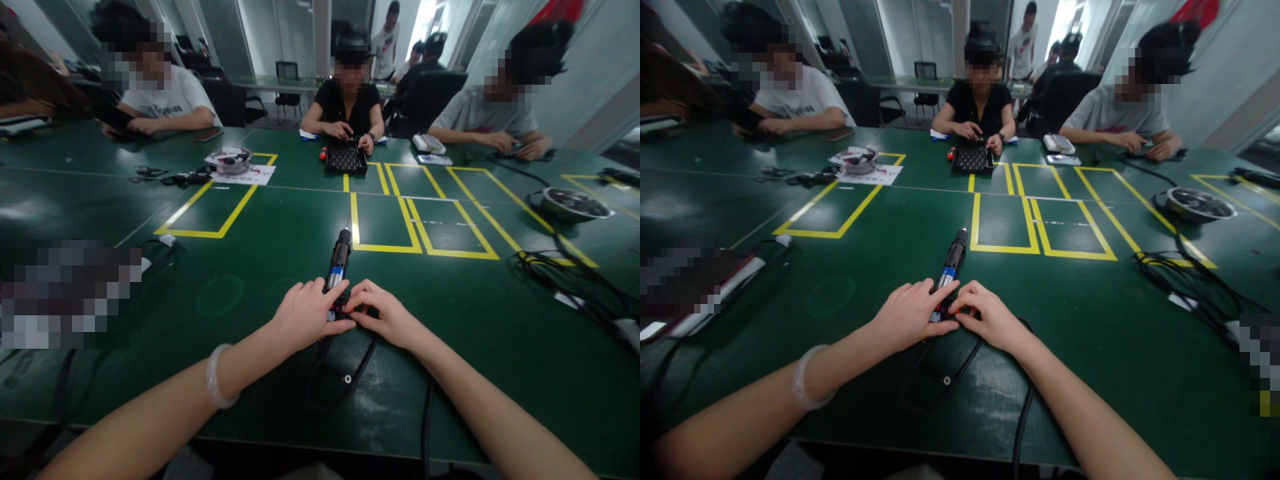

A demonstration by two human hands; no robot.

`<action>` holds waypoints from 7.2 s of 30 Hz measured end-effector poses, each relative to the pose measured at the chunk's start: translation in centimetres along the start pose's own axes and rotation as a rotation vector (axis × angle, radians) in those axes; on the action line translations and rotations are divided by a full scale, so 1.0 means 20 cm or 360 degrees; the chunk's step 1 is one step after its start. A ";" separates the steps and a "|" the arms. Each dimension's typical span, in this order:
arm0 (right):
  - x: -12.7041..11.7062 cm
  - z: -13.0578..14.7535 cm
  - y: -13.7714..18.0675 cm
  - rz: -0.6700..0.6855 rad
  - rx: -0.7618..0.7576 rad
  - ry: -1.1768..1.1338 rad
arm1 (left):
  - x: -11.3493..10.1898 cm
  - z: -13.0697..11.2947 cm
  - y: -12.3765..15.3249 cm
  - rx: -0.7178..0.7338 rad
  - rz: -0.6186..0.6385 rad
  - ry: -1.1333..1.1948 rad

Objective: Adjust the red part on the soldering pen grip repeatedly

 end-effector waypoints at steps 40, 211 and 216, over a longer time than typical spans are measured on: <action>-0.08 -0.03 0.03 -0.0398 0.0153 0.0150 | -0.03 0.84 0.04 -0.0612 0.0271 -0.0105; 0.02 -0.05 0.02 0.0080 0.0344 -0.0539 | 0.06 -0.05 -0.01 0.0102 -0.0125 0.0679; 0.01 -0.04 0.02 0.0076 0.0298 -0.0545 | 0.05 -0.05 -0.01 0.0163 -0.0162 0.0568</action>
Point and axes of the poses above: each hand's wrist, its own y-axis away from the middle knuckle, its own x-axis out of the palm, z = x × y, the point moved 4 cm from there along -y, towards the middle knuckle, and after that the axes turned 7 degrees about z, right-handed, at the moved point
